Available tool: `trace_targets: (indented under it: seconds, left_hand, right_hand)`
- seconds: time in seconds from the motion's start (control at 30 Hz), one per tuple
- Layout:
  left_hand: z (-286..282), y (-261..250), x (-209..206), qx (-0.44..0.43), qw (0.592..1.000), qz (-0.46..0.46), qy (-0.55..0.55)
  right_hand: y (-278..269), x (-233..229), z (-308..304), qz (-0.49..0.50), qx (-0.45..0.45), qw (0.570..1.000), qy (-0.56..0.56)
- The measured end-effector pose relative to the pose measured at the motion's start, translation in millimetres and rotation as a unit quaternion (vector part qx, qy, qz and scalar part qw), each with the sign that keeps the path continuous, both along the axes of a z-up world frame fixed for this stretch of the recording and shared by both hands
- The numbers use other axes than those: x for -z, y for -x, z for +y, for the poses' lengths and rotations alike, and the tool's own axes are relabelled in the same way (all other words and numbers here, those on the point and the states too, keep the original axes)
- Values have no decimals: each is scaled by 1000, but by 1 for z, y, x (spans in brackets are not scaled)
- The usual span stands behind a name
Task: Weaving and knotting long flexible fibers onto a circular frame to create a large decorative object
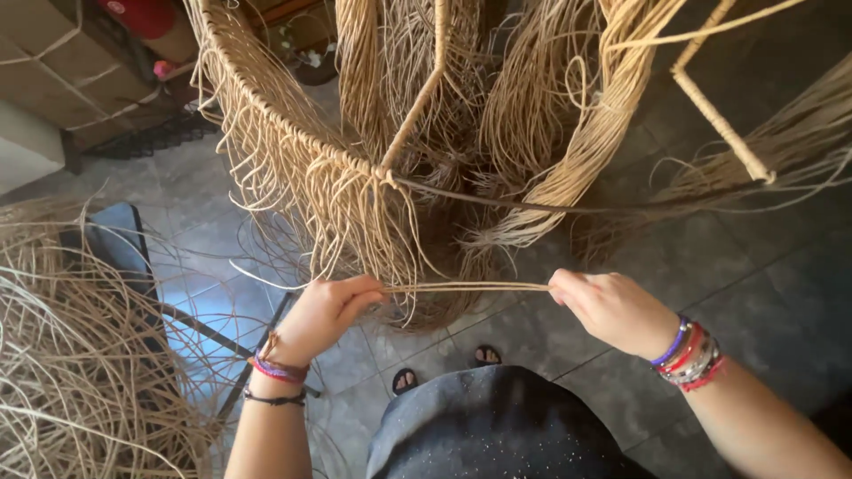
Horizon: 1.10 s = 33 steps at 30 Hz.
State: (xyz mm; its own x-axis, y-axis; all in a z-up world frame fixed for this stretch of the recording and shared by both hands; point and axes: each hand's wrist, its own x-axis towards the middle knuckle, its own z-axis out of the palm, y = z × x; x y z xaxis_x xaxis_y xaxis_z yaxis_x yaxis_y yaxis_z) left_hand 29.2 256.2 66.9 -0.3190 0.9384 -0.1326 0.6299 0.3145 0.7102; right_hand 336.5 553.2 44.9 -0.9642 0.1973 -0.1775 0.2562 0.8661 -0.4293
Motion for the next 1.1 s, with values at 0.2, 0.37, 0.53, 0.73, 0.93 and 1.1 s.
trace_targets:
  seconds: [0.2,0.37,0.53,0.73,0.93,1.1]
  left_hand:
    - [19,-56,-17,64,997,-36,-23]
    - [50,-119,-10,-85,812,242,-524]
    - [108,-136,-12,-5,895,212,-392]
    - [170,-123,29,-140,912,293,-251]
    - [175,-120,31,-164,936,67,-303]
    - [142,-139,46,-55,982,-85,-158]
  right_hand:
    - [11,-60,8,272,-100,955,-57]
    - [35,-76,2,447,-37,893,-46]
    - [83,-108,-15,459,66,875,-138]
    - [90,-104,-21,286,97,916,-263]
    - [49,-55,-33,403,83,909,-68]
    - [20,-10,-36,375,158,877,256]
